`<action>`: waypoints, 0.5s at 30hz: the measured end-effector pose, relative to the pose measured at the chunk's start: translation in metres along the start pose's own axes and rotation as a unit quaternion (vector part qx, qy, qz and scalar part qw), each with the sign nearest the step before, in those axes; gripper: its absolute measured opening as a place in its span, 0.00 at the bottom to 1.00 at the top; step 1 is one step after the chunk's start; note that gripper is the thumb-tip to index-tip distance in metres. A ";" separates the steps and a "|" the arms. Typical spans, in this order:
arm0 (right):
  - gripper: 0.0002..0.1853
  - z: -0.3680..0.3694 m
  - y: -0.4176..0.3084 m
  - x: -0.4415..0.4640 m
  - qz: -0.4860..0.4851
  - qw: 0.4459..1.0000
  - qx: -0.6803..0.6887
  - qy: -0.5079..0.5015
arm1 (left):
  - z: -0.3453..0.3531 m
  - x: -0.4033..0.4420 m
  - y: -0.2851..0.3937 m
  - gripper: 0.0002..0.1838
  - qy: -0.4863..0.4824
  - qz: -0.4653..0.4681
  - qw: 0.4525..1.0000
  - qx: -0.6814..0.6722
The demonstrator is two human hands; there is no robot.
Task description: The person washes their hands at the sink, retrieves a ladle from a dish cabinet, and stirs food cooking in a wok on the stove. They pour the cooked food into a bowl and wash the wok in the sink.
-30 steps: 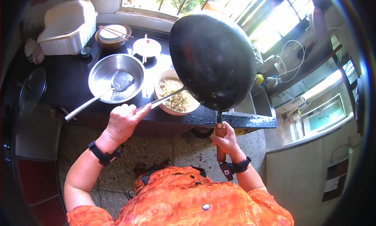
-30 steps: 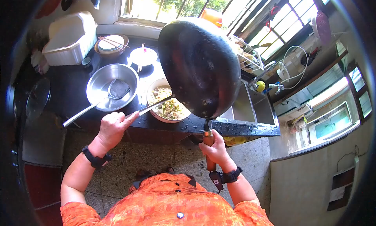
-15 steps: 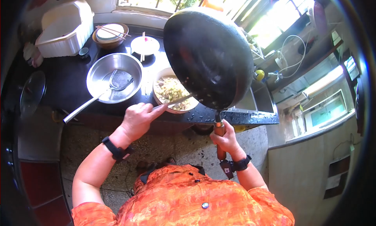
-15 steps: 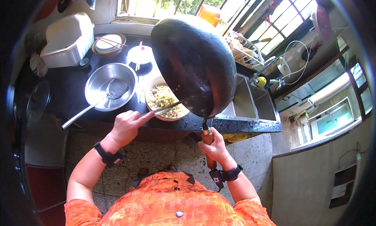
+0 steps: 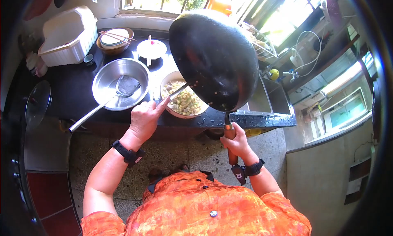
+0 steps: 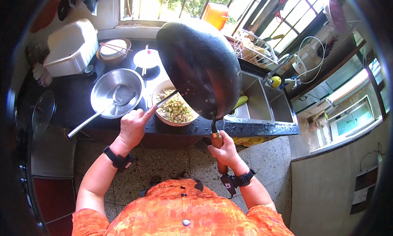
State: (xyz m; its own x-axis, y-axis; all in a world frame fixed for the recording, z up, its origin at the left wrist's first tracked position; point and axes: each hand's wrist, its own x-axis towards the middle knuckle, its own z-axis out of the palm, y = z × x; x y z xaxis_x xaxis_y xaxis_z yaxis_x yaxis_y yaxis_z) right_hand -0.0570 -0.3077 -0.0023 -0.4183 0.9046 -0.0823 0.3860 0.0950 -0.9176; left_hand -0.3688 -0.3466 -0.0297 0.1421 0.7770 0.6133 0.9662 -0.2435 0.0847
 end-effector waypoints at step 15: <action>0.15 -0.002 -0.004 -0.004 0.003 1.000 -0.010 0.008 | -0.010 0.004 0.025 0.30 0.019 -0.006 0.993 -0.115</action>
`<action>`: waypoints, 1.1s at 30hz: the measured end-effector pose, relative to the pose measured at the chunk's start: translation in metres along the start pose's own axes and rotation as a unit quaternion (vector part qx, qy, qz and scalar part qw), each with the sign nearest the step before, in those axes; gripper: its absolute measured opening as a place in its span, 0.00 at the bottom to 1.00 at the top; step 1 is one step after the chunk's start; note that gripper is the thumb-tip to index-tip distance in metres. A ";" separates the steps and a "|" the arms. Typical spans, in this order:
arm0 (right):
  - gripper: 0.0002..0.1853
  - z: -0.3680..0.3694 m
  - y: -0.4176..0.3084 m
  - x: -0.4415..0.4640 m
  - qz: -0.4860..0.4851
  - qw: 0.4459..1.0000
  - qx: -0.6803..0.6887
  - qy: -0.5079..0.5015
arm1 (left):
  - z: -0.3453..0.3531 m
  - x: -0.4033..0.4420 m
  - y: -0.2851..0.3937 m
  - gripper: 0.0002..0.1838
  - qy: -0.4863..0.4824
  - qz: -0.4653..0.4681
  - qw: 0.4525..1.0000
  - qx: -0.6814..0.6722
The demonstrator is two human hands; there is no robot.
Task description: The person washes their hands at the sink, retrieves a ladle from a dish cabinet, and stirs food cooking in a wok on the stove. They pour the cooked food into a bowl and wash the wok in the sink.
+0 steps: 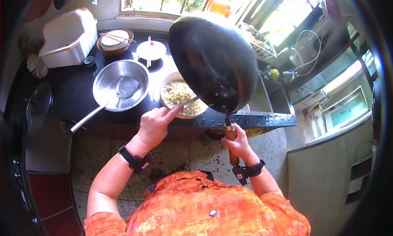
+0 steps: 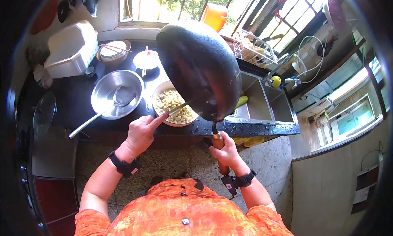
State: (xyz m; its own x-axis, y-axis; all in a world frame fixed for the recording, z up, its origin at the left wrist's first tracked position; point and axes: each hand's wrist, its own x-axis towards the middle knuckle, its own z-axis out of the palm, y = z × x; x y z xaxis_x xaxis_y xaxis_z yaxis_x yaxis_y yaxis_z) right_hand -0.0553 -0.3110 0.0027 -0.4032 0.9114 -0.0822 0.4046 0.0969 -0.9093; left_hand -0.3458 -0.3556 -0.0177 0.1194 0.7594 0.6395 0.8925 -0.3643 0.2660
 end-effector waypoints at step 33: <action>0.17 0.000 0.006 0.007 0.004 1.000 0.019 0.008 | -0.021 -0.019 -0.013 0.29 -0.045 0.022 0.998 0.049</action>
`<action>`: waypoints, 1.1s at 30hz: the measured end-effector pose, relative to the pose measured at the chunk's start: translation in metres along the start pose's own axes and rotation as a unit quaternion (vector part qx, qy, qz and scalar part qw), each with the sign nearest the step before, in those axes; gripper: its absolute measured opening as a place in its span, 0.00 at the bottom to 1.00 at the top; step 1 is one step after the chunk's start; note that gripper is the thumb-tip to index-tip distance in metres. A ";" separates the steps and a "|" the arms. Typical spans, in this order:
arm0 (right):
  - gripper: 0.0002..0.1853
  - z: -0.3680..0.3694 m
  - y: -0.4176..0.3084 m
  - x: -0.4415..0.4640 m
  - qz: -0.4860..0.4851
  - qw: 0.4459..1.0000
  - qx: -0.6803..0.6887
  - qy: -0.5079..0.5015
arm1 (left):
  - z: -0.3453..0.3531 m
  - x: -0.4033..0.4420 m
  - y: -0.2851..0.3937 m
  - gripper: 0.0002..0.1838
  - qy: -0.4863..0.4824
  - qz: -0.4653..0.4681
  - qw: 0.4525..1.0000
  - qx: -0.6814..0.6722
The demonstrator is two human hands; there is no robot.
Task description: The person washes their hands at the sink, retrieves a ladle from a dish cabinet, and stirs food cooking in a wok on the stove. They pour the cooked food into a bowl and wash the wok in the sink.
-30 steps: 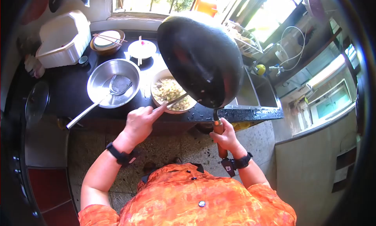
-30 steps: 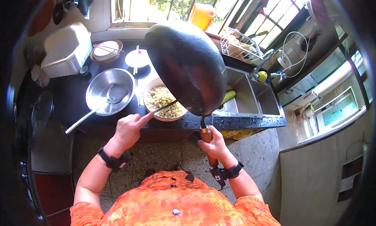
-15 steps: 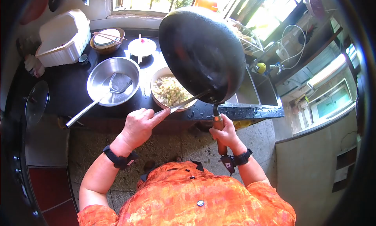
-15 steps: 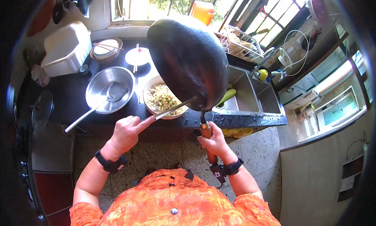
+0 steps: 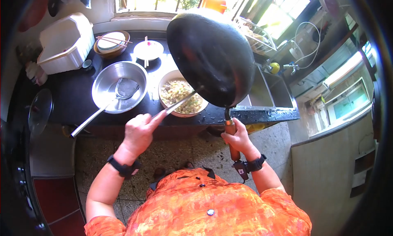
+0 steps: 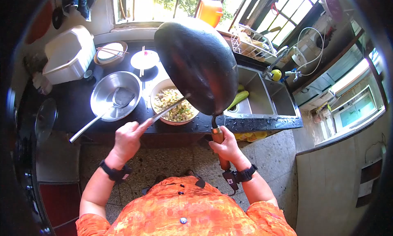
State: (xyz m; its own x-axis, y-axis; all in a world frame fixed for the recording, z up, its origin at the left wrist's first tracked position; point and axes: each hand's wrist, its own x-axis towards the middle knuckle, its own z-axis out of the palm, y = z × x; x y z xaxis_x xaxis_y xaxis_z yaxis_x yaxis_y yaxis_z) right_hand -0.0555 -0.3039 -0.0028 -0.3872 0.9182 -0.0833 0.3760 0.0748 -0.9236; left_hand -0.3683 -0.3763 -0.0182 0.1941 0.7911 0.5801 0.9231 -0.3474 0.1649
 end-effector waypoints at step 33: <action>0.10 -0.048 0.013 -0.074 0.008 0.911 0.355 0.210 | 0.046 0.012 -0.016 0.18 -0.136 -0.237 0.937 -0.220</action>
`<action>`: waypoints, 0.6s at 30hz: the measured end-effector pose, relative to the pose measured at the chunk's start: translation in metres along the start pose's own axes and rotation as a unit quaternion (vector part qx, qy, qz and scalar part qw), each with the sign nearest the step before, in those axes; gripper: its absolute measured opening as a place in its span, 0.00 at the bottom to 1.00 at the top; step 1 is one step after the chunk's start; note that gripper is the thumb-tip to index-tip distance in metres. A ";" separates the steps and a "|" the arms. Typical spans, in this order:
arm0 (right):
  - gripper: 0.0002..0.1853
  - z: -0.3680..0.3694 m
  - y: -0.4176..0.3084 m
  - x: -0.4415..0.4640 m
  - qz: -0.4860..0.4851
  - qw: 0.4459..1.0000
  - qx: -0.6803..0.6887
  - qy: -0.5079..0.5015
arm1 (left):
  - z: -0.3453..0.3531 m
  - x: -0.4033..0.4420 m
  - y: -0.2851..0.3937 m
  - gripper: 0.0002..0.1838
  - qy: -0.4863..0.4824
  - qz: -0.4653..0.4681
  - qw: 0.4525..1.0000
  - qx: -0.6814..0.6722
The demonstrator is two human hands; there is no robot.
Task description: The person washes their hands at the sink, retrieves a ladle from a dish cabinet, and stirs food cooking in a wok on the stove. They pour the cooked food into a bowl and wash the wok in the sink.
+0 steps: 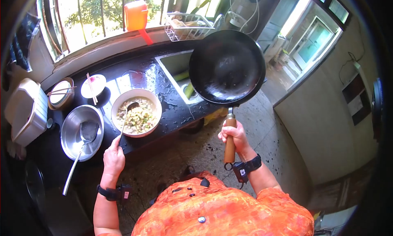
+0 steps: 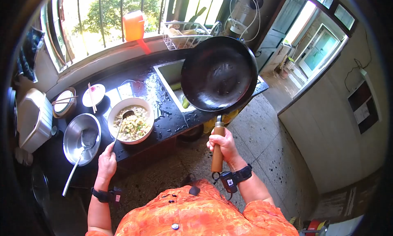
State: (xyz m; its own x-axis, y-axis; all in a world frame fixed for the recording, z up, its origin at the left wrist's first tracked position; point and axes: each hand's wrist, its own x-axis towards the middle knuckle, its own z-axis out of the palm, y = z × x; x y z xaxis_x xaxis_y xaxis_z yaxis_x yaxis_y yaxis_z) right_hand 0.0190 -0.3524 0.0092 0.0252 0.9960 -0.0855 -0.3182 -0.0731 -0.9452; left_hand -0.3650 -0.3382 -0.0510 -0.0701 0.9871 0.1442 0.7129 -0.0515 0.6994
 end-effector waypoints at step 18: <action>0.06 -0.148 -0.032 0.182 0.185 0.964 0.171 -0.088 | 0.037 0.006 0.103 0.11 0.146 -0.154 0.976 0.036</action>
State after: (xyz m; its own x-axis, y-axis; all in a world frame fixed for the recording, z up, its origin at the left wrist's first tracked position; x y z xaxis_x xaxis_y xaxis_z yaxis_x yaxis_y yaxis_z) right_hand 0.1743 -0.1767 -0.0228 -0.3012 0.9003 -0.3142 -0.5698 -0.4341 -0.6977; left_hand -0.2659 -0.3316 -0.0041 -0.4783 0.8676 0.1359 0.6725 0.2623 0.6921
